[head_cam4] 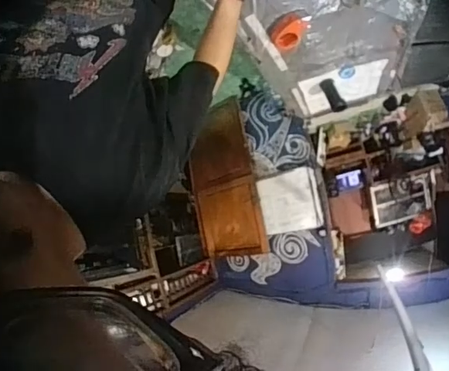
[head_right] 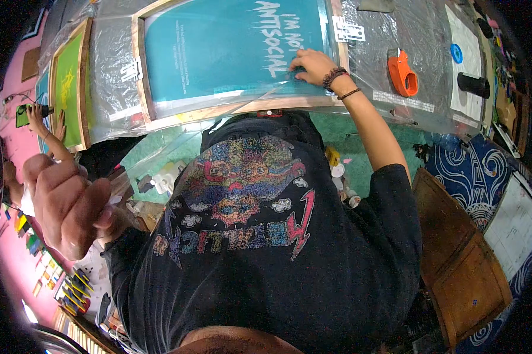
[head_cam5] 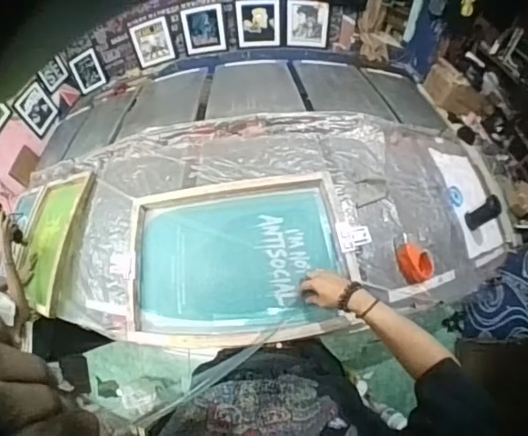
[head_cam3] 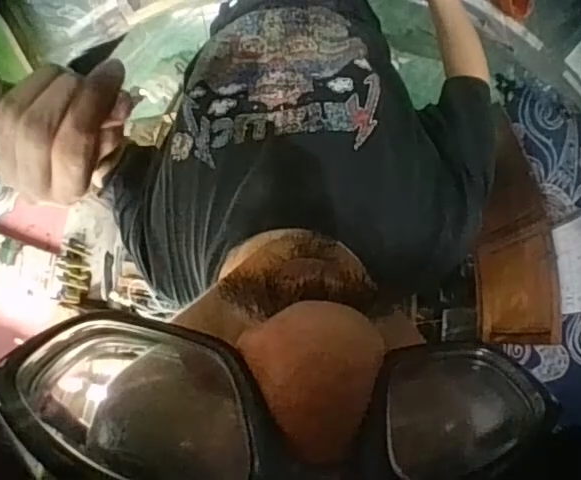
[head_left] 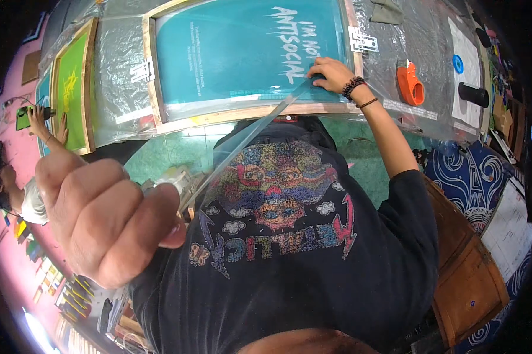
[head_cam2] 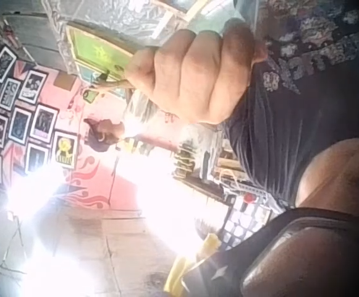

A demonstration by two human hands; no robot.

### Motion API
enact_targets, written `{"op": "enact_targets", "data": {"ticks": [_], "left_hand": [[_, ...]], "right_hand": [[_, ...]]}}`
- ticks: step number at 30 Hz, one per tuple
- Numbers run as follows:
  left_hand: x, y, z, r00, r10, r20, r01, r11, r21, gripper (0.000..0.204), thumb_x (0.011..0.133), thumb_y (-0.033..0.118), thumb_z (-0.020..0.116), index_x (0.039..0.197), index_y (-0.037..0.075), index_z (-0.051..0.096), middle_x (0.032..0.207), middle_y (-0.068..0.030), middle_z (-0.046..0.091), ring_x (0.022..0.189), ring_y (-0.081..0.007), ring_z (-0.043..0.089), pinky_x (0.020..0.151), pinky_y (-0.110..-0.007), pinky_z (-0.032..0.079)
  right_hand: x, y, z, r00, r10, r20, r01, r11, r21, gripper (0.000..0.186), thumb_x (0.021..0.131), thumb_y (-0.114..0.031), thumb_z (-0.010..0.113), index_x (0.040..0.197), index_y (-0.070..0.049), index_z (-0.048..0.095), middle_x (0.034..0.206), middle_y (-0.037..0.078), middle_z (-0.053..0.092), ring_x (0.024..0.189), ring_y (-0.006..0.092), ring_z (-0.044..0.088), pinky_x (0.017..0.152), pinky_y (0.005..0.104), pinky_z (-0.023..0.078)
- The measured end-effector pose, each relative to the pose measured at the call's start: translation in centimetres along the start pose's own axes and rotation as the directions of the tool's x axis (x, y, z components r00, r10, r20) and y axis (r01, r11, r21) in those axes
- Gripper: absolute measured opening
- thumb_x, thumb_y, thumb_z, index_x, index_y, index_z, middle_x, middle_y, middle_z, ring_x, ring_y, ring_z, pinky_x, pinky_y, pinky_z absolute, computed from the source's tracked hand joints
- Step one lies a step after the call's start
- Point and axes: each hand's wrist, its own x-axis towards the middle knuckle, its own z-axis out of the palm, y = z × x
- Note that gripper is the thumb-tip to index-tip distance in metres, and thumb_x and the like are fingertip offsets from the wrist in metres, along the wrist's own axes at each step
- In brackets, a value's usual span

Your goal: Taping the edges of a screen printing frame to prepare it for printing, and inspecting the alignment of the design.

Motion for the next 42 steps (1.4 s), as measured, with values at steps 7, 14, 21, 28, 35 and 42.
{"op": "enact_targets", "data": {"ticks": [7,14,21,28,35,42], "left_hand": [[-1.0,2.9,-0.3,0.977,-0.06,-0.204,0.12,0.948,0.296,0.03,0.111,0.036,0.038,0.109,0.01,0.054,0.082,-0.0041,0.048,0.061,-0.0191,0.052,0.062,-0.039,0.035],[-2.1,3.9,1.1,0.9,0.165,-0.402,0.134,0.776,0.617,0.031,0.113,0.035,0.031,0.104,0.012,0.05,0.079,-0.0033,0.044,0.054,-0.015,0.049,0.058,-0.031,0.034],[-1.1,6.1,0.8,0.864,0.192,-0.466,0.288,0.572,0.768,0.034,0.113,0.035,0.022,0.097,0.013,0.042,0.077,0.0019,0.041,0.044,-0.0106,0.041,0.055,-0.025,0.033],[0.5,5.8,0.2,0.864,0.358,-0.355,0.191,0.419,0.888,0.022,0.113,0.022,0.027,0.101,0.012,0.043,0.075,0.0034,0.036,0.049,-0.0083,0.041,0.056,-0.025,0.037],[-3.3,4.5,-6.3,0.569,0.527,-0.632,0.195,0.66,0.726,0.017,0.108,0.022,0.044,0.098,0.009,0.048,0.074,0.0005,0.05,0.048,-0.0099,0.05,0.045,-0.023,0.043],[-6.8,1.5,-8.3,0.54,0.392,-0.745,0.176,0.813,0.556,0.012,0.103,0.021,0.049,0.107,0.01,0.054,0.087,-0.0025,0.061,0.07,-0.0143,0.062,0.057,-0.026,0.056]], "right_hand": [[-2.3,1.7,-2.4,0.999,-0.047,-0.014,0.049,0.981,0.188,0.017,0.086,-0.014,0.075,0.099,-0.01,0.066,0.096,0.009,0.07,0.1,0.0327,0.065,0.088,0.0461,0.052],[-4.4,3.5,-3.2,0.992,-0.128,0.024,0.128,0.992,-0.002,0.019,0.087,-0.012,0.073,0.105,-0.01,0.071,0.109,0.007,0.072,0.107,0.0306,0.066,0.089,0.0411,0.052],[-5.1,5.5,-2.5,0.967,-0.22,-0.129,0.242,0.95,0.198,0.019,0.086,-0.014,0.074,0.104,-0.008,0.071,0.107,0.008,0.071,0.105,0.0309,0.066,0.089,0.0409,0.052],[-5.6,5.3,-2.7,0.993,-0.109,-0.044,0.117,0.951,0.287,0.016,0.087,-0.012,0.072,0.103,-0.007,0.073,0.099,0.01,0.071,0.097,0.0319,0.067,0.085,0.043,0.053],[-5.4,6.5,-2.6,0.961,-0.224,-0.162,0.225,0.974,-0.016,0.016,0.087,-0.014,0.071,0.101,-0.007,0.075,0.094,0.011,0.07,0.094,0.0328,0.064,0.086,0.0439,0.053],[-5.0,1.6,-4.9,0.996,0.059,0.068,-0.076,0.953,0.293,0.025,0.089,-0.011,0.071,0.114,-0.008,0.072,0.11,0.01,0.071,0.108,0.0259,0.065,0.091,0.0376,0.053]]}}
